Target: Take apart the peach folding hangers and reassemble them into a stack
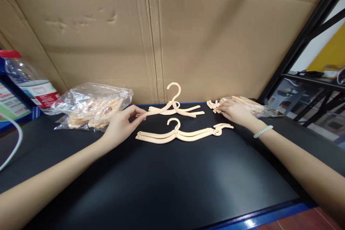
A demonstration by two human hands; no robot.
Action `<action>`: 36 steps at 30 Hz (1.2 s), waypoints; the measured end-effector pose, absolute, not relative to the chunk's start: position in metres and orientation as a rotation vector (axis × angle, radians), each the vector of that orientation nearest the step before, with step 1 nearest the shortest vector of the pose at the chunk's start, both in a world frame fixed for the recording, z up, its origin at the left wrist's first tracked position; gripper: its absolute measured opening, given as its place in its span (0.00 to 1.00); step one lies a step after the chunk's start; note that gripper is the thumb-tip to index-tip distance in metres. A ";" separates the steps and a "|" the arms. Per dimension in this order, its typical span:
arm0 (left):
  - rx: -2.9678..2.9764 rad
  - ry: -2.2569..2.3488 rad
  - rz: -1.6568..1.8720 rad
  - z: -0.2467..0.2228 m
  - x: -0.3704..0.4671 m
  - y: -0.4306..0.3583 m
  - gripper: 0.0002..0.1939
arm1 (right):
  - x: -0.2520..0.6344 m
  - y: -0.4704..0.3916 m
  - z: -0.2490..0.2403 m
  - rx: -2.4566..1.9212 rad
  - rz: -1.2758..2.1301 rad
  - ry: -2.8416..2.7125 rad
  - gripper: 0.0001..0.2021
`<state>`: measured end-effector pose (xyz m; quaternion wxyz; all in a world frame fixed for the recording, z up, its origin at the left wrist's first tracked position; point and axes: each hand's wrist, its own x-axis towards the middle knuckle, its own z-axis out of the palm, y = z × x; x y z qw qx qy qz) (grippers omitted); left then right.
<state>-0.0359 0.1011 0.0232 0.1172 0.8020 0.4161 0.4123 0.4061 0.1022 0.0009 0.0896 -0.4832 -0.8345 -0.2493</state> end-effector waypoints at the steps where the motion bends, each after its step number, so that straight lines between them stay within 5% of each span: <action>1: 2.260 1.192 1.252 0.024 -0.034 0.097 0.13 | 0.405 0.102 0.001 -1.438 -0.760 -2.474 0.11; 10: 1.689 0.991 1.277 0.021 -0.020 0.071 0.15 | 0.396 0.091 0.009 -1.401 -0.742 -2.032 0.16; 24: 1.552 0.965 1.427 0.004 -0.014 0.060 0.12 | 0.331 0.056 0.023 -1.102 0.864 -1.239 0.15; 36: 1.529 1.020 1.353 0.004 -0.012 0.062 0.12 | 0.326 0.052 0.016 -0.949 1.284 -1.117 0.16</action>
